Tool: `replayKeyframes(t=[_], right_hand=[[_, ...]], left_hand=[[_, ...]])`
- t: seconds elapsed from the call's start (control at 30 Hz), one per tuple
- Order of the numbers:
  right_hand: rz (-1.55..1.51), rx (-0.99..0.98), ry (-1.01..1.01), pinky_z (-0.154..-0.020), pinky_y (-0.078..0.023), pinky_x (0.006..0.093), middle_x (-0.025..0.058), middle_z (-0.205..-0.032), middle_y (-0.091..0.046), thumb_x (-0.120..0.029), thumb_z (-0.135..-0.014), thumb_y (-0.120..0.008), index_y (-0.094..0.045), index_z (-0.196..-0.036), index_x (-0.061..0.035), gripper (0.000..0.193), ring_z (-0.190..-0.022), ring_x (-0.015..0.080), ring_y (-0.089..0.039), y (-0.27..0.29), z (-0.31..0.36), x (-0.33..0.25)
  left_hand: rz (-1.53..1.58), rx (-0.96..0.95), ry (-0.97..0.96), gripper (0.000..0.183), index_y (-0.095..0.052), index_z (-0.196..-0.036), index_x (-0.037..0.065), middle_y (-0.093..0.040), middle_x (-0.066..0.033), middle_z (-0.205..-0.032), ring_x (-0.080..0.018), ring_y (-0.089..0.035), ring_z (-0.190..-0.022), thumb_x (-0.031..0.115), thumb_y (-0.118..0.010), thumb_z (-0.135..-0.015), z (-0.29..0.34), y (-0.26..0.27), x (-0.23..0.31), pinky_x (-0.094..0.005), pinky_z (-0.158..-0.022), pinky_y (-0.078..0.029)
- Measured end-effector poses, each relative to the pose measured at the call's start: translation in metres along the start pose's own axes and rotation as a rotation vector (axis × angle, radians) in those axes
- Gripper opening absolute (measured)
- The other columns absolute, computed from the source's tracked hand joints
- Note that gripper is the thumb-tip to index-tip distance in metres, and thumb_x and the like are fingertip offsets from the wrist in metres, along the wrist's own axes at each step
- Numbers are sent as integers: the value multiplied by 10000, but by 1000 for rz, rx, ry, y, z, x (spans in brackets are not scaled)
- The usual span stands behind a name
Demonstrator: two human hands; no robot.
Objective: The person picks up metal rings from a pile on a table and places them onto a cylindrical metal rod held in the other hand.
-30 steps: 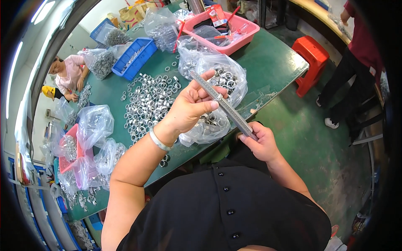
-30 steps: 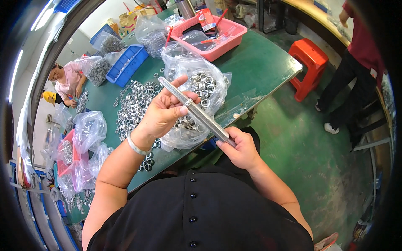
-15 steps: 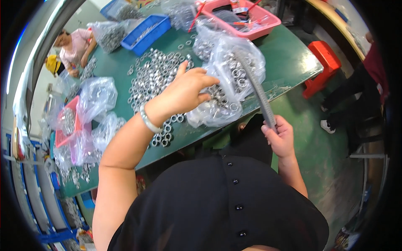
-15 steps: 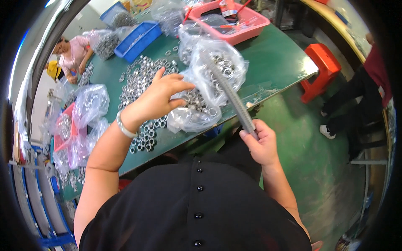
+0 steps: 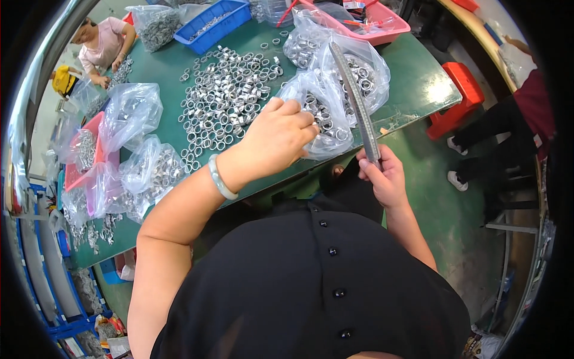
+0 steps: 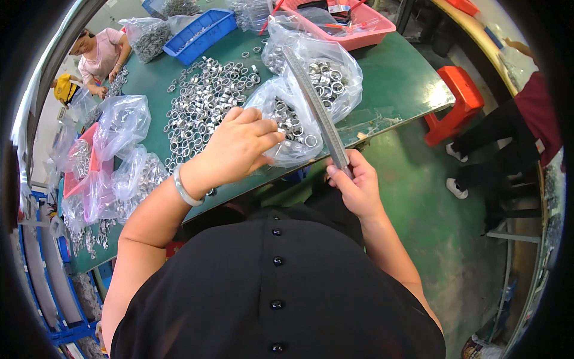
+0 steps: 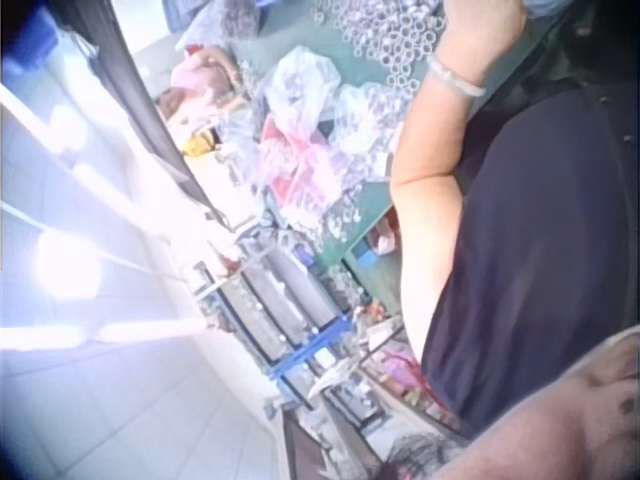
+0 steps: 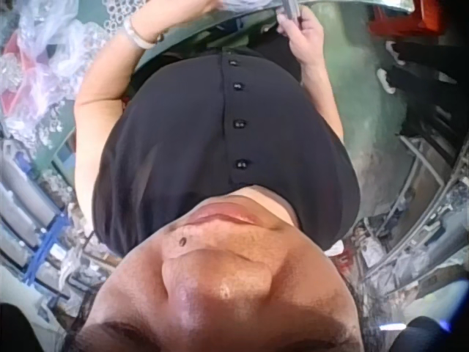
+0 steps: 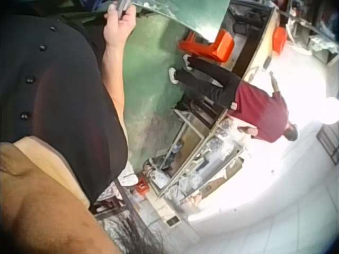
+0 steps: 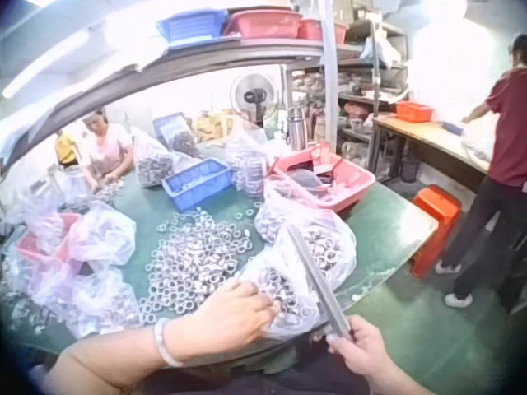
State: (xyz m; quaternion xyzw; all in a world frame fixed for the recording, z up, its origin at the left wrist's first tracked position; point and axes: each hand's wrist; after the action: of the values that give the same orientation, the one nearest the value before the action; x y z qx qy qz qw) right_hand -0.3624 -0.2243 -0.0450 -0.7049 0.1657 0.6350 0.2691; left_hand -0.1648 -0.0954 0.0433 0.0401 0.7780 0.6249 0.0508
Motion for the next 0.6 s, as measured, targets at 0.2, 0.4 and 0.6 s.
replayKeyframes(t=[0.2,0.4,0.6], right_hand=[[-6,-141,193,-679,-415,206,47,-993,-531,-24,-790,-535,-496,-1096,8,310,-774,70,-493,-16,-13,-10],[-120,-137,185,-784,-418,238,83,-1044,-541,-18,-796,-526,-483,-1112,22,321,-896,118,-531,-28,-14,-21],[-97,-175,94,-612,-434,198,37,-812,-539,-12,-766,-558,-541,-895,2,131,-662,75,-517,-26,8,-15]], left_hand=[[373,350,80,121,-601,-757,77,-559,-47,-731,-248,-500,-753,58,-659,-652,-2,-10,-25,-341,-712,-390],[681,305,159,180,-613,-869,58,-595,-43,-869,-170,-535,-864,54,-662,-696,8,-8,-29,-281,-750,-415],[545,455,417,121,-594,-827,60,-571,-36,-887,-174,-531,-874,33,-618,-712,61,-8,-50,-281,-747,-410]])
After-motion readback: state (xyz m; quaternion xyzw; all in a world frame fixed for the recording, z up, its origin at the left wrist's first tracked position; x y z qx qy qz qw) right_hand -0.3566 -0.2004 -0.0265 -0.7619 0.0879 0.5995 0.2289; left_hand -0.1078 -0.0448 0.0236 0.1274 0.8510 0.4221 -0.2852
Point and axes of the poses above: each hand's wrist, its own z-axis away from the middle knuckle, its own y-axis out of the back of the hand, x = y × z
